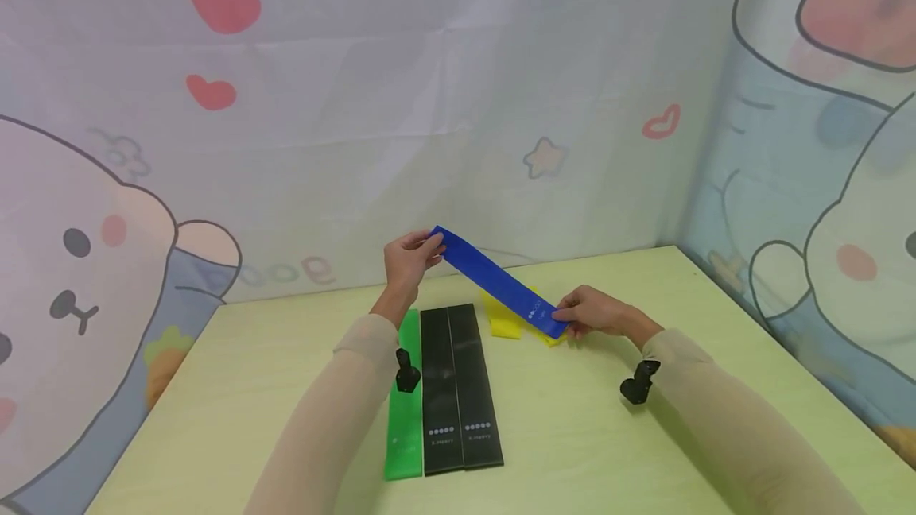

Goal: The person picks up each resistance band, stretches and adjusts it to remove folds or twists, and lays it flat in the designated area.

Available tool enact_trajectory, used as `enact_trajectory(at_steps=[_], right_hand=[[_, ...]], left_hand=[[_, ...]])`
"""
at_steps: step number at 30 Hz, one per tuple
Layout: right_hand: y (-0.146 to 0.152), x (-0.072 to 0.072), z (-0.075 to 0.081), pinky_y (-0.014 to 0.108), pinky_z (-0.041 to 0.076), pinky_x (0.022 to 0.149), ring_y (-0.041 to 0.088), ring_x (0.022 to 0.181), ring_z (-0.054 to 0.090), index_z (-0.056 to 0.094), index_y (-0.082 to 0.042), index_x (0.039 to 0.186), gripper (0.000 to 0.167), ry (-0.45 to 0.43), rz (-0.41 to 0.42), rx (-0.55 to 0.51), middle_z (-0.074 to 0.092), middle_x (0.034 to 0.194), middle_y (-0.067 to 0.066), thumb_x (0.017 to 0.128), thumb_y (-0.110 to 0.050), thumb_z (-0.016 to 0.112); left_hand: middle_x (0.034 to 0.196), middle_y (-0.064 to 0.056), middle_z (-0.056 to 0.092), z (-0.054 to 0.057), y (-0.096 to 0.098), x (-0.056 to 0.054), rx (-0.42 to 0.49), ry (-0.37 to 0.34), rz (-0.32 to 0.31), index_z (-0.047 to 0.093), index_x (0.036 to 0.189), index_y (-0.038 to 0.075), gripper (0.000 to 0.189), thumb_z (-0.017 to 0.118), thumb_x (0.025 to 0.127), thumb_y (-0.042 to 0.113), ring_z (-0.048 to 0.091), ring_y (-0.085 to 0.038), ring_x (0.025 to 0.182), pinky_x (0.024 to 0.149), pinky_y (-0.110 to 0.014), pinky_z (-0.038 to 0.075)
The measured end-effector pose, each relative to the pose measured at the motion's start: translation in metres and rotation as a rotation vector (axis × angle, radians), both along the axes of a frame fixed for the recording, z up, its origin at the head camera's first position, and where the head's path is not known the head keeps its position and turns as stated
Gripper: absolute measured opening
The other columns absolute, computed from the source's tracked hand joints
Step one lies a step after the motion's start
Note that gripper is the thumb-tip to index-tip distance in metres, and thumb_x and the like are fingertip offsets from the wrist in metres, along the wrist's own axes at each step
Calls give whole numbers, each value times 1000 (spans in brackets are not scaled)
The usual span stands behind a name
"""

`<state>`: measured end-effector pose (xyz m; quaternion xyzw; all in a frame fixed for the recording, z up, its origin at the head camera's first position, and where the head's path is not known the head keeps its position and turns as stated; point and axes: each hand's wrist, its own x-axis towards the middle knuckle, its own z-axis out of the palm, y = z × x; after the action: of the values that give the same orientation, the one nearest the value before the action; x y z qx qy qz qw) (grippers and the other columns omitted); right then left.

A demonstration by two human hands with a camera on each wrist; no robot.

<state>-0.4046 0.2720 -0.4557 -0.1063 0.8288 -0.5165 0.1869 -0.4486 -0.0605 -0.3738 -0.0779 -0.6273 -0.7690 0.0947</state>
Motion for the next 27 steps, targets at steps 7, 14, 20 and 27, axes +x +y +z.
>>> enact_trajectory(at_steps=[7, 14, 20, 27], right_hand=[[-8, 13, 6, 27, 53, 57, 16, 63, 61, 69, 3, 103, 21, -28, 48, 49, 68, 80, 8, 101, -15, 59], [-17, 25, 13, 37, 60, 67, 29, 80, 73, 64, 7, 112, 26, -148, 81, -9, 72, 97, 18, 102, -16, 57], [-22, 30, 13, 42, 61, 74, 32, 92, 71, 64, 8, 112, 26, -149, 114, -63, 67, 107, 18, 101, -14, 58], [-21, 28, 9, 39, 60, 76, 24, 92, 65, 62, 7, 121, 33, -31, 59, -46, 62, 118, 17, 98, -17, 61]], left_hand=[[115, -25, 67, -1, 1, 1, -48, -1, -19, 66, 121, -8, 31, 70, 91, -2, 69, -35, 105, 86, -30, 58], [119, -30, 62, 1, 3, 3, -37, -16, -49, 58, 127, -12, 30, 58, 100, 1, 64, -37, 113, 93, -32, 55], [117, -29, 63, -2, 2, 2, -39, -26, -27, 59, 127, -12, 29, 57, 101, 2, 65, -36, 112, 91, -30, 56], [116, -27, 64, -5, 3, -1, -52, -36, -24, 60, 125, -11, 28, 57, 102, 4, 66, -34, 111, 90, -29, 56]])
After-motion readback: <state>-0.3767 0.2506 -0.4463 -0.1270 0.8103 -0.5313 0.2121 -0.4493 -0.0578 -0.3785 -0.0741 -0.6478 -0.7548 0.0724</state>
